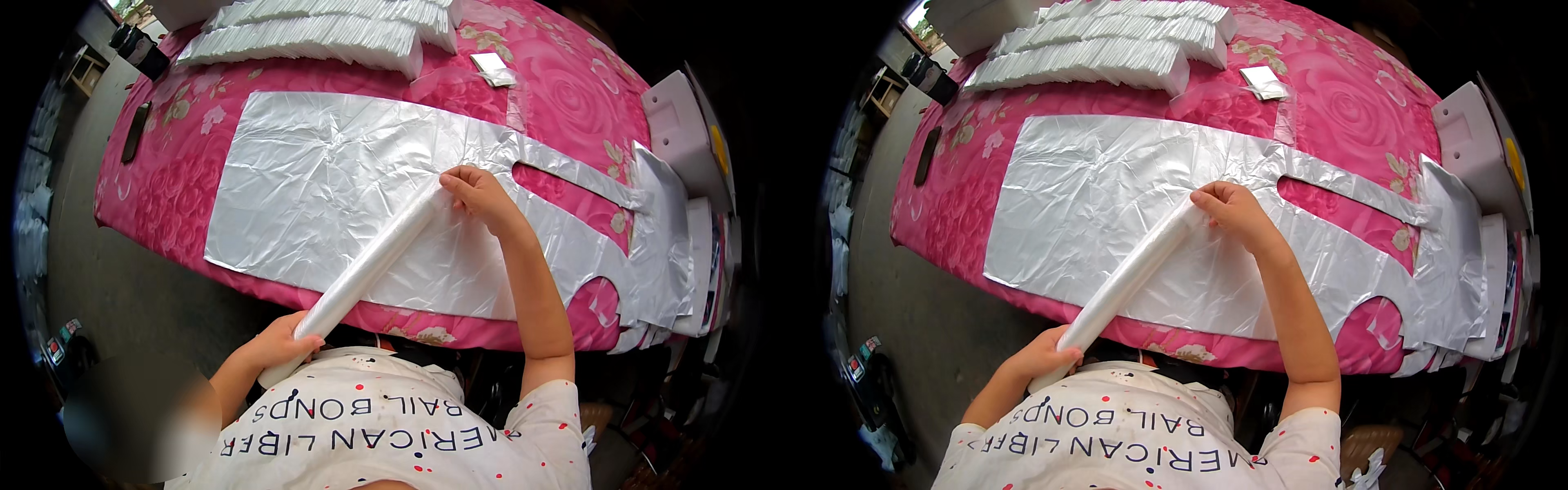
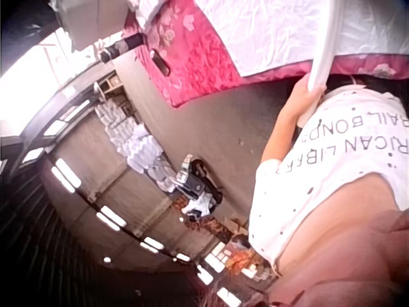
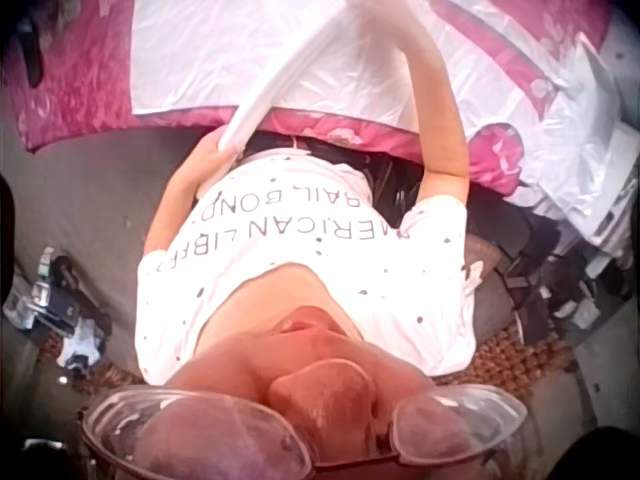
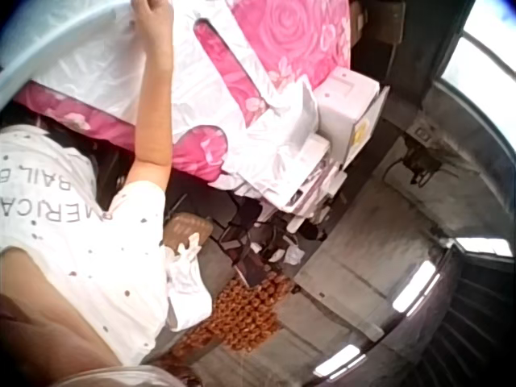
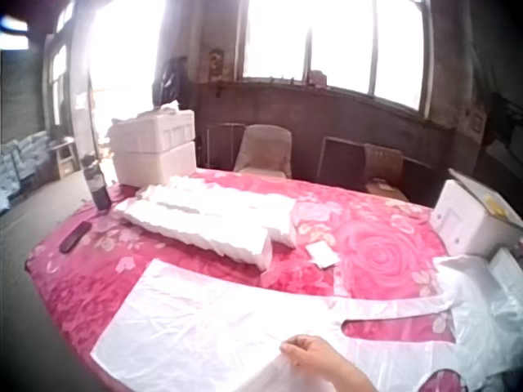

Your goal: The person wraps small white rectangular items in clear plastic film on a pink floral table. They unroll the film, place an item, fold the film around it, and set the wrapped item aside, repeating the process.

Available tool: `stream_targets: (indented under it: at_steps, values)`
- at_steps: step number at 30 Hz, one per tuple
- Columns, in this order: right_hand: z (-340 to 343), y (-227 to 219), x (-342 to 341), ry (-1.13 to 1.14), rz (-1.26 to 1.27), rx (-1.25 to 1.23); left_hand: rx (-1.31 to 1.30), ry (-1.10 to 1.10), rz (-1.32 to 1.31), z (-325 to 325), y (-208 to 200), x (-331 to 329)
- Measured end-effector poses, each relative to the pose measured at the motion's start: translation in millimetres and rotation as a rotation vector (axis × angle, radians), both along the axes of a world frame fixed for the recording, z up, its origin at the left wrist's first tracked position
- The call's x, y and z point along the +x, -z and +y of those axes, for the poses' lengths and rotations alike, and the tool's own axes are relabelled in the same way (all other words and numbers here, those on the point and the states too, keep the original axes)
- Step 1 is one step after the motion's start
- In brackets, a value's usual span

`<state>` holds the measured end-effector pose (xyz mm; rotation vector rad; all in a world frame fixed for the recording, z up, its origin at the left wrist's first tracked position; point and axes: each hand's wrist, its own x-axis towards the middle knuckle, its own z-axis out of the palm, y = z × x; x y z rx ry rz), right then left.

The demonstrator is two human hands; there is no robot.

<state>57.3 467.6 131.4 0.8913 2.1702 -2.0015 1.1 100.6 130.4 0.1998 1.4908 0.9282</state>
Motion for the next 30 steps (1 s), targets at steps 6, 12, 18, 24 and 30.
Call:
stream_targets:
  at_steps: [6, 12, 18, 24, 30]
  values:
    - [-4.0, 0.2, 3.7, -0.143, 0.018, 0.000, -0.031, 0.005, 0.047, 4.5, -6.2, 0.0]
    - [7.9, 10.2, 14.6, -0.020, 0.096, 0.087, 0.010, 0.045, 0.084, -1.0, -1.1, -1.6]
    - [92.0, 19.7, 50.4, 0.409, 0.202, 0.306, -0.021, 0.083, -0.112, -29.5, -7.3, -18.7]
    - [157.7, 20.2, 105.2, 0.428, 0.175, 0.519, 0.023, 0.372, -0.095, -67.4, 0.0, -58.0]
    - [104.7, 19.8, 46.6, 0.264, 0.223, 0.301, 0.245, 0.792, 0.678, 57.4, -39.7, -65.3]
